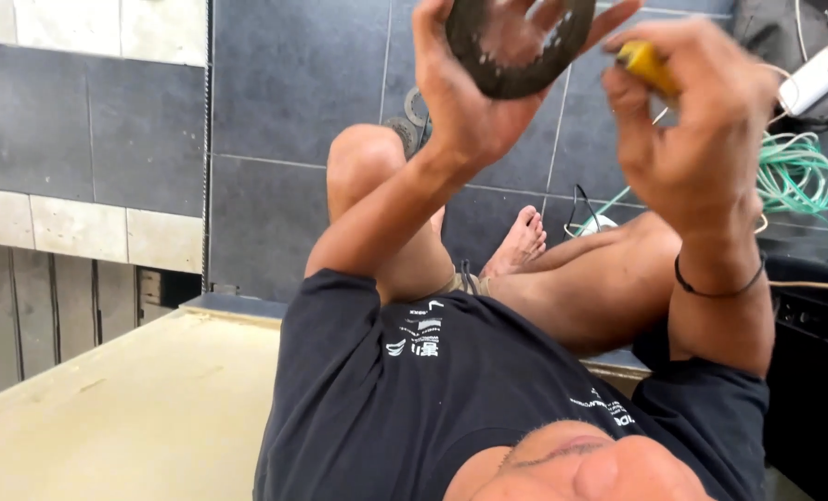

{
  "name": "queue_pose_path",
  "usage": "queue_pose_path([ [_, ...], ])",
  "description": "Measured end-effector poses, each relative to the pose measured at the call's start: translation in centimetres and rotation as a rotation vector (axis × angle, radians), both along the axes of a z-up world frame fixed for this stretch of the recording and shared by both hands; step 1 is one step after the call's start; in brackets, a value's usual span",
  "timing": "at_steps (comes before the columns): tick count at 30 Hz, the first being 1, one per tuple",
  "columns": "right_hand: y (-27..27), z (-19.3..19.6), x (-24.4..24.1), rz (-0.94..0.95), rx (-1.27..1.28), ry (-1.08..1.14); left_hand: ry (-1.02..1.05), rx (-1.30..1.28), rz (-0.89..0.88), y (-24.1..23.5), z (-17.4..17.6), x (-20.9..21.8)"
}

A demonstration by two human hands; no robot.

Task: Cleaning a motorcycle clutch plate by scraping debris from the grooves using a small tool.

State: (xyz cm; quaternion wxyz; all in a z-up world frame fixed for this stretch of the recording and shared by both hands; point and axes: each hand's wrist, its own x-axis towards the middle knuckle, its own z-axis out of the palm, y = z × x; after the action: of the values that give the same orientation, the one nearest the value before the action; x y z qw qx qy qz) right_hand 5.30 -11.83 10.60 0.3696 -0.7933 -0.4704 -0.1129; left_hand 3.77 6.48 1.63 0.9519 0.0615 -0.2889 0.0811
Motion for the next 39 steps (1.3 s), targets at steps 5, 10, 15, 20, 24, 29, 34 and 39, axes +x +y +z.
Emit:
queue_pose_path([
  [5, 1.3, -1.2, 0.2, -0.078, -0.225, -0.046, 0.104, -0.009, 0.062, 0.3, 0.0, 0.0],
  [10, 2.1, -1.6, -0.1, -0.102, -0.284, -0.062, 0.175, -0.053, -0.008, 0.1, -1.8, 0.9],
  [15, 2.1, -1.7, 0.3, -0.165, -0.256, -0.048, 0.294, -0.067, 0.098, -0.7, -2.4, 1.9],
  [20, 2.6, -2.4, 0.7, -0.244, -0.386, -0.103, 0.316, -0.104, 0.113, -0.8, -1.8, 2.4],
  [24, 3.0, -2.8, 1.1, -0.272, -0.415, -0.061, 0.363, -0.128, 0.061, -0.7, -1.6, 2.7],
  [29, 3.5, -3.2, 1.8, -0.354, -0.484, -0.052, 0.408, -0.108, -0.006, -0.8, -1.6, 3.3],
  [34, 3.8, -3.7, 2.9, -0.401, -0.575, -0.072, 0.426, -0.091, 0.018, -1.2, -2.1, 4.0],
  [39, 3.8, -3.7, 3.4, -0.404, -0.583, -0.045, 0.424, -0.043, 0.037, -1.1, -2.4, 4.4],
])
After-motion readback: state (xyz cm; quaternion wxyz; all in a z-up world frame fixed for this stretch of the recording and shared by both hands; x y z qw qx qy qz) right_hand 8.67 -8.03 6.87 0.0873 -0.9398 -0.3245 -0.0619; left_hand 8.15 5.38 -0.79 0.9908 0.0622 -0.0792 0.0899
